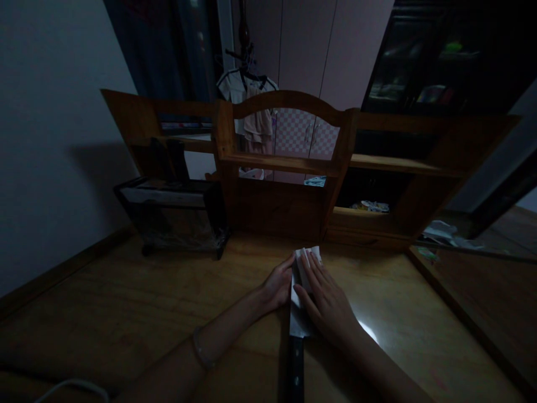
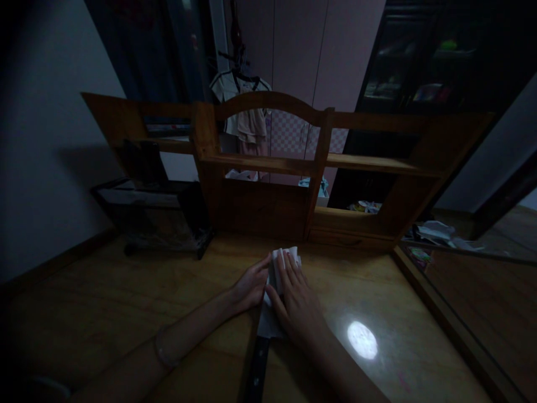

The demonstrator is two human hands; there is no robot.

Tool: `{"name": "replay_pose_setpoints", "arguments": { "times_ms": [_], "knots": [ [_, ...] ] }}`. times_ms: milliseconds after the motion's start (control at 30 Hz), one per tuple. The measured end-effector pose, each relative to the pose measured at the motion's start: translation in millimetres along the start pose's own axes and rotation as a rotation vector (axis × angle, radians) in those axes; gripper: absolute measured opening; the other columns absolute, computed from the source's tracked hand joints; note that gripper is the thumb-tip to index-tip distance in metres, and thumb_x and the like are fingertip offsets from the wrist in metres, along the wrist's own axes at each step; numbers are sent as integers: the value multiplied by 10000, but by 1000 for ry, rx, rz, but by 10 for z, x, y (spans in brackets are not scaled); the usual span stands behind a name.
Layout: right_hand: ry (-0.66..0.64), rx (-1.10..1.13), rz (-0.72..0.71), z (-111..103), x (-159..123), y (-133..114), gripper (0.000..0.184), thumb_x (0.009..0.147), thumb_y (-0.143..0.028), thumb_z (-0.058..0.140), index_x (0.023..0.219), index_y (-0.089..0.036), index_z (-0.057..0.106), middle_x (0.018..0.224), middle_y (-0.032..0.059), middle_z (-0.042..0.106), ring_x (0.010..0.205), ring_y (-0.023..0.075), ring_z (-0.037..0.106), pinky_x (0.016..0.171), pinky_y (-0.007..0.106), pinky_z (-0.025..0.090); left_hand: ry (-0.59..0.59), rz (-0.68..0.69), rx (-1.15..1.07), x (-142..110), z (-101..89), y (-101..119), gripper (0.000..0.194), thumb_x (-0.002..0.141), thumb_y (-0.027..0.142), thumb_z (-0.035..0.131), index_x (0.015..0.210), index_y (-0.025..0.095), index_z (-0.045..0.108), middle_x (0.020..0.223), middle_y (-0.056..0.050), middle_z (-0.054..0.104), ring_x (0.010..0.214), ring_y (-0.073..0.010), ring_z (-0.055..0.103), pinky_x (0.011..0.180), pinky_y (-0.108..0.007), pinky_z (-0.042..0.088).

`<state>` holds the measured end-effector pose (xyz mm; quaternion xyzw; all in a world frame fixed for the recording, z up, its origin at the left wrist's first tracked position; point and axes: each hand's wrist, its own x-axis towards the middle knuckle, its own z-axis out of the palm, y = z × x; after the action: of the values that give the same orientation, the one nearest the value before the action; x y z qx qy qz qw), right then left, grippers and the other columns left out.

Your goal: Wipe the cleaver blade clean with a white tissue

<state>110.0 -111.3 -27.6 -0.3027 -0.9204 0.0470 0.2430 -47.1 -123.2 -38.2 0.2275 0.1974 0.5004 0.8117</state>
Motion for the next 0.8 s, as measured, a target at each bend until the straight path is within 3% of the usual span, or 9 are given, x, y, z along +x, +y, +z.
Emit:
{"name": "replay_pose_setpoints", "arguments": {
  "times_ms": [167,333,567,800],
  "knots": [
    [-108,24,-97,40,-15,-26,618,981,-440,370,1519,-237,141,1575,68,201,1452,241,160,1159,482,274,4,36,8,14,-54,-22,522,948,469,415,1251,74,572,1105,-149,685,1078,-255,625,995,-336,381],
    [-66,-42,10,116,-32,103,606,988,-459,338,1510,-183,201,1559,98,244,1450,254,166,1155,495,281,20,0,-9,6,-49,-11,559,941,507,408,1262,78,569,1081,-152,694,1050,-272,636,961,-349,406],
    [5,-108,162,147,-48,249,656,971,-510,348,1480,-101,282,1534,150,290,1443,284,173,1162,514,253,-48,26,5,-27,41,6,595,934,527,409,1291,73,552,1176,-177,653,1114,-295,601,1011,-374,365],
    [-89,41,-78,-31,1,17,626,985,-440,357,1521,-236,107,1583,41,169,1456,221,132,1175,446,260,30,49,-18,1,-22,-21,456,948,444,421,1145,90,631,1061,-137,700,1055,-251,634,1007,-353,380]
  ]
}}
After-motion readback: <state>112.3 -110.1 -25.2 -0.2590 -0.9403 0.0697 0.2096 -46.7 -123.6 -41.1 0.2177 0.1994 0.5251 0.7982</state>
